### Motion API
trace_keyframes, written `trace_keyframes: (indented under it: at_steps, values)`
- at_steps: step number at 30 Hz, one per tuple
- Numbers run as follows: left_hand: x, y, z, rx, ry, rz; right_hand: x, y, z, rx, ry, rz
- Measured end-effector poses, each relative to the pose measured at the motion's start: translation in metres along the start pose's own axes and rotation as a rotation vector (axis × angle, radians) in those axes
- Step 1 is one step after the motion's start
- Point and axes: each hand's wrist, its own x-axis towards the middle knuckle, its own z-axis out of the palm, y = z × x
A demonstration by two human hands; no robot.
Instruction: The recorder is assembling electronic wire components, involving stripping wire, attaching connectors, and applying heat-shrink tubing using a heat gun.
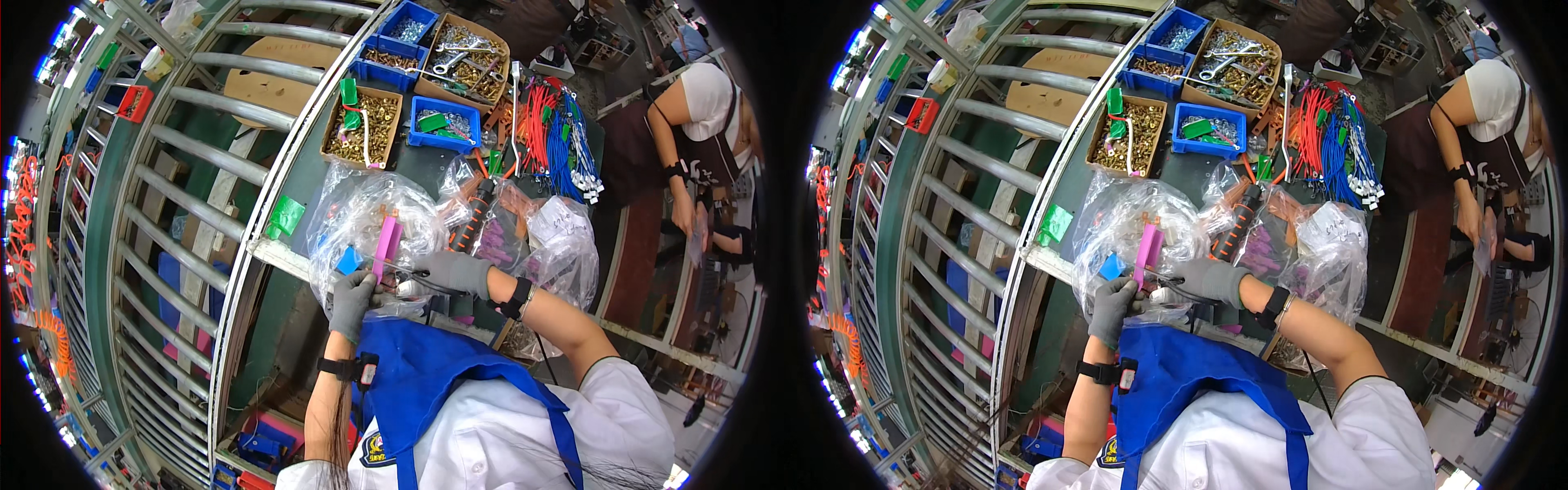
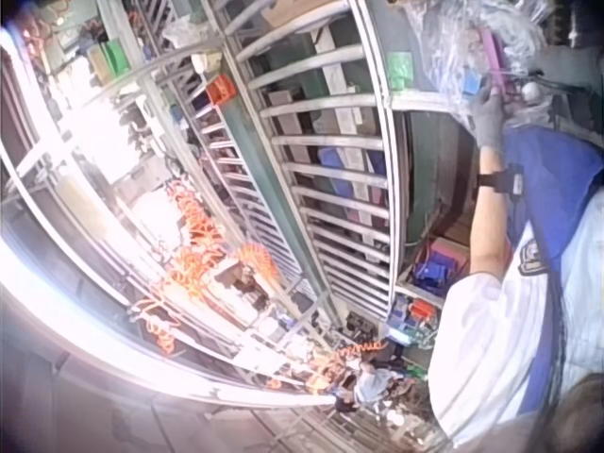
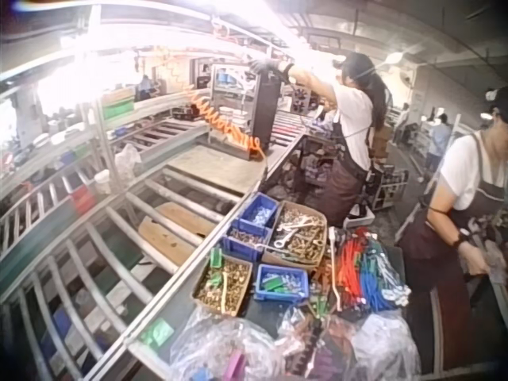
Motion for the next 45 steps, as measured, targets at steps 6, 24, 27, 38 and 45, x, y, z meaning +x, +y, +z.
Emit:
trace_keyframes:
  at_steps: [6,24,27,38,45]
  values:
    - [0.000,0.002,0.002,0.031,0.022,0.000,0.002,0.004,0.003,0.021,0.013,0.002]
    - [-0.009,0.005,0.000,0.074,0.016,0.029,-0.001,0.009,0.011,0.019,0.064,-0.061]
    - [-0.017,0.008,-0.002,0.228,0.037,0.061,-0.028,0.004,0.008,0.046,0.128,-0.118]
    - [-0.038,0.051,0.017,1.387,0.500,0.426,-0.139,0.005,0.094,0.161,0.740,0.443]
    - [0.022,0.048,0.048,1.368,0.344,0.715,-0.121,0.026,0.139,0.093,0.798,0.569]
